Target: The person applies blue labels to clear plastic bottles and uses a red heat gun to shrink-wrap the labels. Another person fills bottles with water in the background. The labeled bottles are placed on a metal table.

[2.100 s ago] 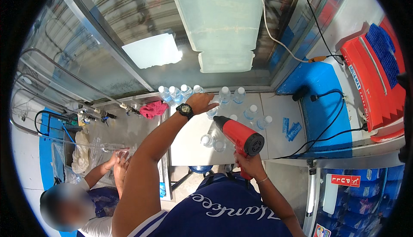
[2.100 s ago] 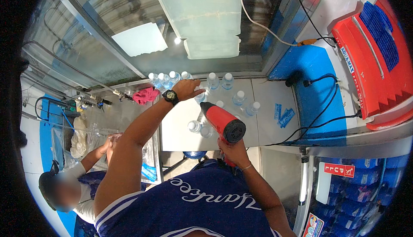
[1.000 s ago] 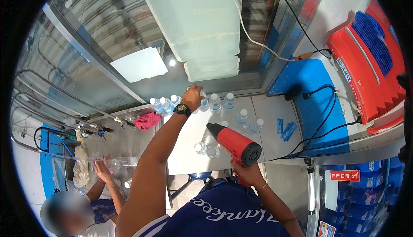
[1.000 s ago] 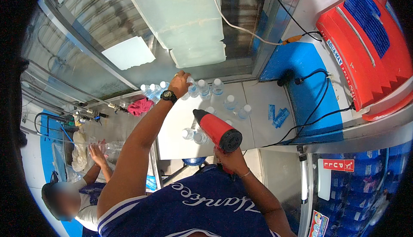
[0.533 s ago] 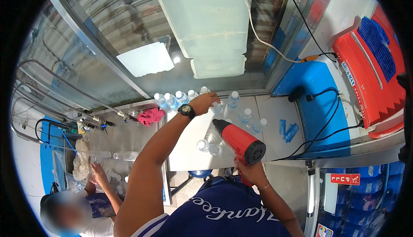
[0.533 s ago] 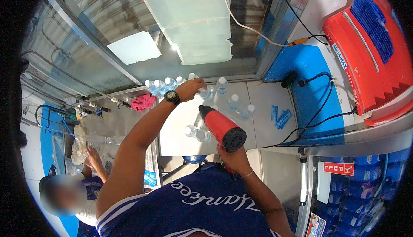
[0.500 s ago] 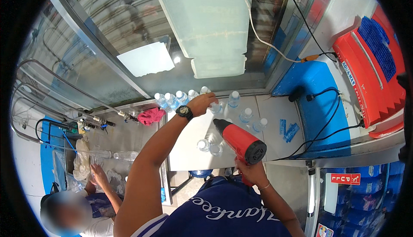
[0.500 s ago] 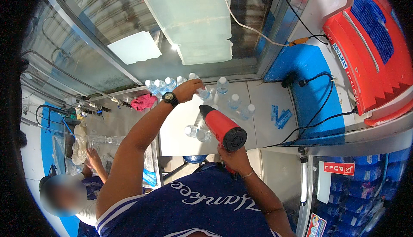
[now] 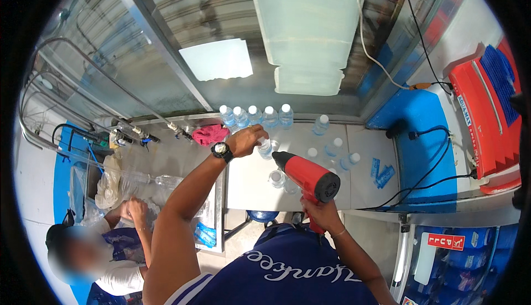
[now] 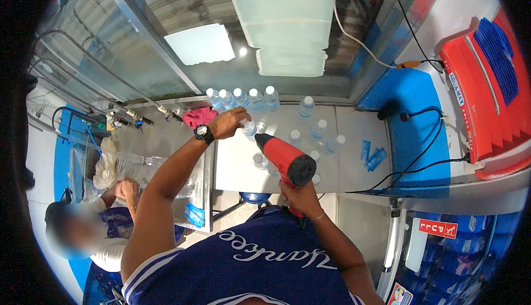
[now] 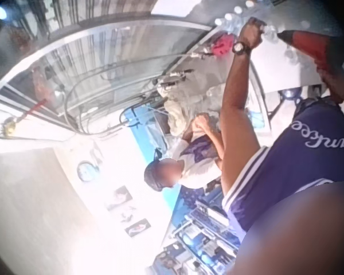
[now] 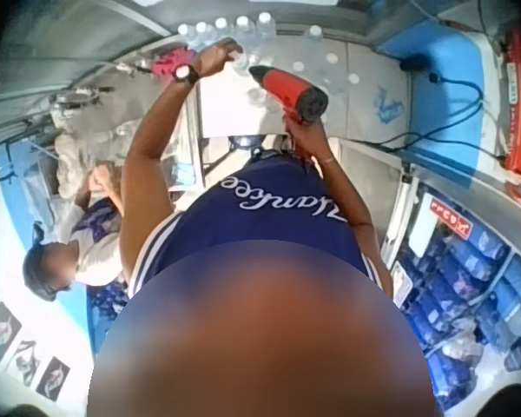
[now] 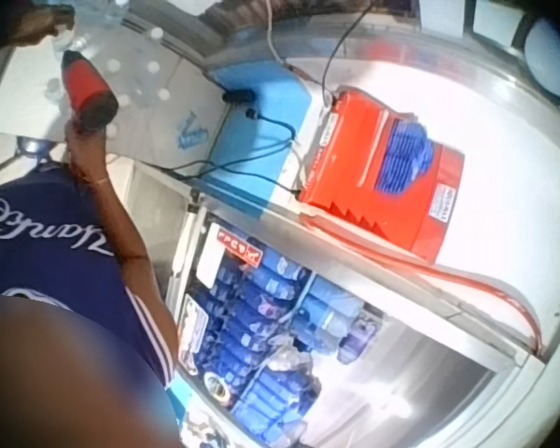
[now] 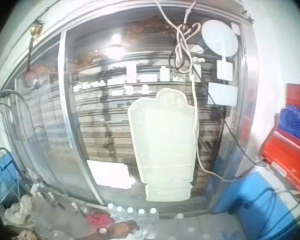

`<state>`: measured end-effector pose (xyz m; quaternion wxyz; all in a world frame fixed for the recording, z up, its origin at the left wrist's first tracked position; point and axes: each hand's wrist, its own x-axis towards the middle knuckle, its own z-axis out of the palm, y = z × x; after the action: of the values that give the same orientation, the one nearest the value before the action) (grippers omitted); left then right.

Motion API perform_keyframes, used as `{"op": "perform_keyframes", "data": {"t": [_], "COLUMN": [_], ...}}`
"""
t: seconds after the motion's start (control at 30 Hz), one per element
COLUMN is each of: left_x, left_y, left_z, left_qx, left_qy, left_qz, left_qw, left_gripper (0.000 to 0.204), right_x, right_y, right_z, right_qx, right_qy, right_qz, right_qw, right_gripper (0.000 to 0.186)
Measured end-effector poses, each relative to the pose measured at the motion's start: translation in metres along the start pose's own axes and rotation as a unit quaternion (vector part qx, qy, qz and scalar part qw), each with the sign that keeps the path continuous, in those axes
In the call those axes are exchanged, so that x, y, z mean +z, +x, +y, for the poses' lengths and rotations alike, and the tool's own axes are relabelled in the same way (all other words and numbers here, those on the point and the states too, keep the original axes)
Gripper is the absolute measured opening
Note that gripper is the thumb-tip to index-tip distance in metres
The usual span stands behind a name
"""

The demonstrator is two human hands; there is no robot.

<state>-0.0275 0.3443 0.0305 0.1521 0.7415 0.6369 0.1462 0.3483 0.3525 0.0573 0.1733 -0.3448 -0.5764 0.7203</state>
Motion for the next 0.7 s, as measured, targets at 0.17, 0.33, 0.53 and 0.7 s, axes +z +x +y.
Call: {"op": "perform_keyframes", "data": {"t": [0.17, 0.33, 0.53, 0.7], "left_x": [0.009, 0.020, 0.019, 0.017], "left_y": [-0.017, -0.026, -0.040, -0.048], "left_z": [-0.007, -0.021, -0.049, -0.091], "left_qx": [-0.129, -0.188, -0.209, -0.277], "left_qy": [0.023, 0.023, 0.021, 0.044], "left_qz": [0.032, 0.038, 0.080, 0.098], "left_qw": [0.991, 0.981, 0.974, 0.955], "left_gripper": [0.037, 0.044, 0.050, 0.052], "right_x": [0.011, 0.025, 0.034, 0.028], "right_y": [0.010, 0.017, 0.015, 0.007], "right_z": [0.001, 0.000, -0.007, -0.008], "right_qx": [0.033, 0.035, 0.042, 0.031], "right_qy": [-0.008, 0.011, -0.018, -0.044], "right_qz": [-0.044, -0.056, -0.056, -0.062], "right_qw": [0.998, 0.998, 0.997, 0.997], "right_gripper": [0.020, 0.024, 0.020, 0.019]}}
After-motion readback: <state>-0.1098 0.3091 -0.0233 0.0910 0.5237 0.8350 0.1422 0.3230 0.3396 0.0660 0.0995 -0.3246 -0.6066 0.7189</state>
